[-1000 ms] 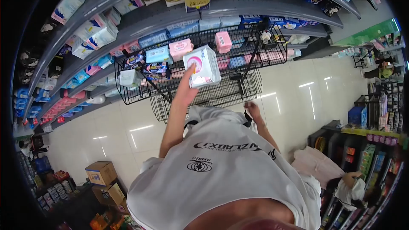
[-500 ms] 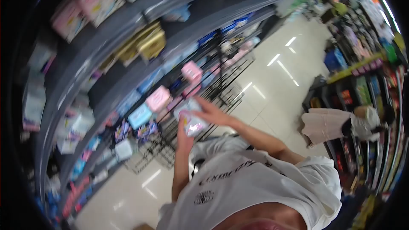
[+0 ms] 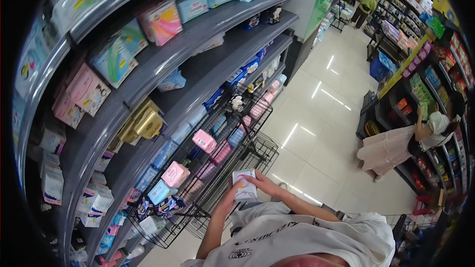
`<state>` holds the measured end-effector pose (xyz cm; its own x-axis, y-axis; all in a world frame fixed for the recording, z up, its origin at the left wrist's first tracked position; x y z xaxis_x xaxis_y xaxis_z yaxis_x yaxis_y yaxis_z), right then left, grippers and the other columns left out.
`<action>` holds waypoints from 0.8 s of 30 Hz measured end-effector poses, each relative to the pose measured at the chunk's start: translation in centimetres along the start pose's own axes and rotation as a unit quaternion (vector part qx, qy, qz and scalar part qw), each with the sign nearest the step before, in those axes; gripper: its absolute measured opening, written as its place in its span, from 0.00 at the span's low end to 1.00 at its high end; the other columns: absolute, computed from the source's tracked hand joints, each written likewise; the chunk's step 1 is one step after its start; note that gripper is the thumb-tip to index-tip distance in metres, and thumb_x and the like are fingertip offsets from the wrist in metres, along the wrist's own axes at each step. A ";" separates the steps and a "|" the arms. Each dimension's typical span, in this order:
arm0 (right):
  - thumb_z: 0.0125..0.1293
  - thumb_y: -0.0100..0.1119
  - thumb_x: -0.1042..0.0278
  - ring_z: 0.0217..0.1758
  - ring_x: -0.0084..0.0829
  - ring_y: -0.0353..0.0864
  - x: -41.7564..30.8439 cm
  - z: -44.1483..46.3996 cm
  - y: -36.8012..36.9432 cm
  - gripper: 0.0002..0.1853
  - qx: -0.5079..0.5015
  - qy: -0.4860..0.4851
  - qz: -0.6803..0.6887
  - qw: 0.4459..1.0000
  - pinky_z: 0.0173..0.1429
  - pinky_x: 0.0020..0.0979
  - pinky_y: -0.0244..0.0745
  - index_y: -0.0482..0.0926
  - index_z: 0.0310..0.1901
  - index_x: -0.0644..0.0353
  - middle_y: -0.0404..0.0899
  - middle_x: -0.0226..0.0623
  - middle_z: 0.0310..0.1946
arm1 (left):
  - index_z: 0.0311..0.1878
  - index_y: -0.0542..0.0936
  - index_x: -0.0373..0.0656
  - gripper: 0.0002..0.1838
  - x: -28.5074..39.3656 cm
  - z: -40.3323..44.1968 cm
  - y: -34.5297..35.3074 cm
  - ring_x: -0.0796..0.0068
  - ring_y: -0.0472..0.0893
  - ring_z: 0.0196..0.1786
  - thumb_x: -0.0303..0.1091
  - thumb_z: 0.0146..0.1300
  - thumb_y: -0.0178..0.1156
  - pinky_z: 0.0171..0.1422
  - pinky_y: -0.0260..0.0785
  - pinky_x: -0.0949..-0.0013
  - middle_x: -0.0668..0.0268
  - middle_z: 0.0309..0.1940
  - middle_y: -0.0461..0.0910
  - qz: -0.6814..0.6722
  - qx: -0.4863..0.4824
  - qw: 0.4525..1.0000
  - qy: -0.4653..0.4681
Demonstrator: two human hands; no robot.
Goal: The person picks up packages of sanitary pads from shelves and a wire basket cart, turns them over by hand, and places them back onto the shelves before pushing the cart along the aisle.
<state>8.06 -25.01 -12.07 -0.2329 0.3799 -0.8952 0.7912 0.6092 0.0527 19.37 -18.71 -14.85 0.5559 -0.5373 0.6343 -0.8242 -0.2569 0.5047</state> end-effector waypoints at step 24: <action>0.70 0.51 0.40 0.58 0.26 0.70 6.8 -1.7 -13.9 0.25 -0.227 0.158 0.181 0.944 0.63 0.39 0.64 0.69 0.59 0.48 0.73 0.27 0.54 | 0.42 0.63 0.42 0.31 -0.8 -0.1 13.0 0.62 0.69 0.46 0.51 0.51 0.72 0.51 0.65 0.64 0.59 0.41 0.66 0.420 0.253 0.829 0.269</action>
<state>-5.51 -29.74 -18.14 -0.2071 0.7658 -0.6088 0.5444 0.6073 0.5787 8.17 -21.56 -8.74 -0.3823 -0.2955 0.8755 -0.8090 -0.3508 -0.4717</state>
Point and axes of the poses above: each hand's wrist, its own z-axis towards the middle knuckle, its own y-axis out of the palm, x = y × z, the point moved 8 cm from there along z, towards the middle knuckle
